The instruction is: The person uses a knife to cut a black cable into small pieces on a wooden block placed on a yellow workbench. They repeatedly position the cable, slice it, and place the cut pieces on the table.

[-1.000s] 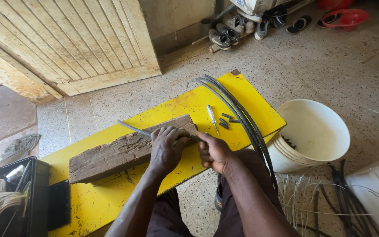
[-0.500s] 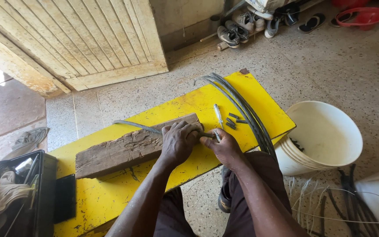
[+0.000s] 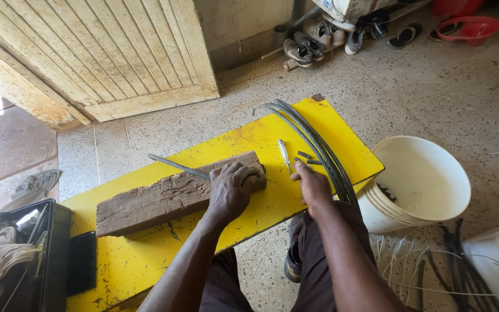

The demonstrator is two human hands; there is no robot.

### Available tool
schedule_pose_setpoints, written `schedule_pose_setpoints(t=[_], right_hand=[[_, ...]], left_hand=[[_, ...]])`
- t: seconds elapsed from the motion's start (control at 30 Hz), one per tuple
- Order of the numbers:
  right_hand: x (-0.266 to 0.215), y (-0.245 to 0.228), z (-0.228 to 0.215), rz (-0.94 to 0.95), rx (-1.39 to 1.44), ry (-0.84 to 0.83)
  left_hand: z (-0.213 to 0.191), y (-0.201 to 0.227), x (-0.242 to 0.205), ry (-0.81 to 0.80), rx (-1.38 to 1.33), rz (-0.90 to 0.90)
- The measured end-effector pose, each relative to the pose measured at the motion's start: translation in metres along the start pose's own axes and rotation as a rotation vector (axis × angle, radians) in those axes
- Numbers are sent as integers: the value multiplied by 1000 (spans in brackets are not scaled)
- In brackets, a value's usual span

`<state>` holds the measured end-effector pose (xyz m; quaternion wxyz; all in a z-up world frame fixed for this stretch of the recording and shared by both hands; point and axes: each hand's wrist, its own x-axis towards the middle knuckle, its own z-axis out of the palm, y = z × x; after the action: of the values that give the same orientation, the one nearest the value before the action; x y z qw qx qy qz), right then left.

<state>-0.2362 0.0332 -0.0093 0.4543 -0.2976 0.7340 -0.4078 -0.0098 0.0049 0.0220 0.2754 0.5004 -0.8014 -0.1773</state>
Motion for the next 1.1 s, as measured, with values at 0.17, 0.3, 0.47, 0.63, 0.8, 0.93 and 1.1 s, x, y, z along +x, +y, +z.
schedule_pose_setpoints(t=[0.17, 0.3, 0.47, 0.63, 0.8, 0.93, 1.1], right_hand=[[66, 31, -11, 36, -285, 121], [80, 24, -9, 61, -331, 134], [73, 20, -9, 34, -378, 95], [40, 6, -26, -11, -275, 175], [-8, -23, -32, -66, -159, 220], [11, 3, -21, -104, -137, 237], [-29, -14, -5, -288, -107, 60]], left_hand=[[-1, 0, -3, 15, -39, 17], [-3, -4, -6, 23, -54, 0], [-1, -23, -4, 50, -49, -24], [-20, -13, -12, 96, 125, -50], [-10, -22, -10, 171, 160, -51], [-10, -17, -9, 184, 121, -68], [-6, -19, -8, 176, 119, -59]])
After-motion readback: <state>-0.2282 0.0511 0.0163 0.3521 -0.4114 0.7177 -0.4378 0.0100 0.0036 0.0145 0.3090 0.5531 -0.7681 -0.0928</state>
